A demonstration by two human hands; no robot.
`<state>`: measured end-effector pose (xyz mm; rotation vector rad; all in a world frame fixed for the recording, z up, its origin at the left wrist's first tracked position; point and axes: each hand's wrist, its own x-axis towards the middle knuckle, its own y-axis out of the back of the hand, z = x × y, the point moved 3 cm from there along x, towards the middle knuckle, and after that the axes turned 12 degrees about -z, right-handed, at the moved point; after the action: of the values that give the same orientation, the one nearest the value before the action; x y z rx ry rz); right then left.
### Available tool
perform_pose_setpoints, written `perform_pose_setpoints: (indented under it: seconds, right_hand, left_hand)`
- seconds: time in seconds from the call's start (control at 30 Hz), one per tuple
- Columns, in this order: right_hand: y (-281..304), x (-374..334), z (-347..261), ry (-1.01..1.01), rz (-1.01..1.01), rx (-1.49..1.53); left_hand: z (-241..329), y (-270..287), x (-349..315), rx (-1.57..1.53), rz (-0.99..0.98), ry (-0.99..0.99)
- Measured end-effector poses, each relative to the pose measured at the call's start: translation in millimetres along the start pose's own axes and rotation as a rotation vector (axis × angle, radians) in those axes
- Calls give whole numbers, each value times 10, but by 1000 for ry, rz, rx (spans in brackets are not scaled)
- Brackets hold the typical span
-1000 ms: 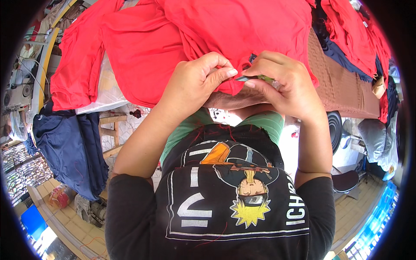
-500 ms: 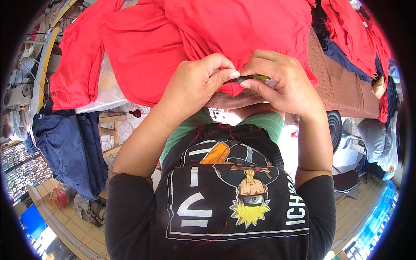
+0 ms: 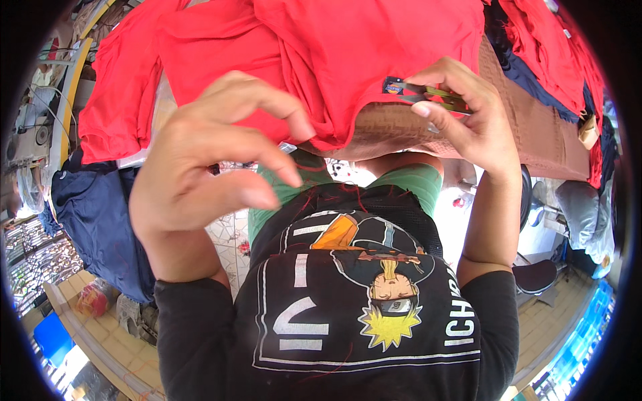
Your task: The person uses a hand-held snipping tool to remove loose threads from red garments, picking them up one at a time and stacking them on a table.
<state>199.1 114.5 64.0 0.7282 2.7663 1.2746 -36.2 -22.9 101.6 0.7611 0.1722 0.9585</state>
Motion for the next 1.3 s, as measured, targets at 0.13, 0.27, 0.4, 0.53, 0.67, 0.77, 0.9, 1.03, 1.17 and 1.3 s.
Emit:
perform_pose_setpoints:
  seconds: [0.13,0.27,0.4,0.53,0.67,0.77,0.9,1.03,1.17,1.3]
  right_hand:
    - [-143,-76,117,-191,56,126]
    - [-649,-30,265,-544,-55,162]
    - [-1101,32,472,-612,-213,158]
    - [-1016,-41,469,-422,130,607]
    - [-719,-138,493,-318,365,971]
    - [-699,-110,511,-335,382,1126]
    - [-662,-6,580,-390,447,1152]
    - [-639,39,604,-325,488,1182]
    - [-632,58,574,-321,448,1158]
    - [-606,35,570,-323,451,1143]
  left_hand:
    - [32,18,-152,-40,51,189]
    - [-304,-322,-27,178,137,306]
    - [-809,-801,114,662,140,329]
    - [-862,-663,142,4,478,449]
    - [-922,-523,201,-379,683,328]
    - [-1053,-546,301,-414,747,358]
    - [-1047,-522,349,67,929,301]
    - [-868,-790,282,-226,696,576]
    - [-976,-1141,370,-467,509,703]
    - [-819,-1203,315,-446,221,649]
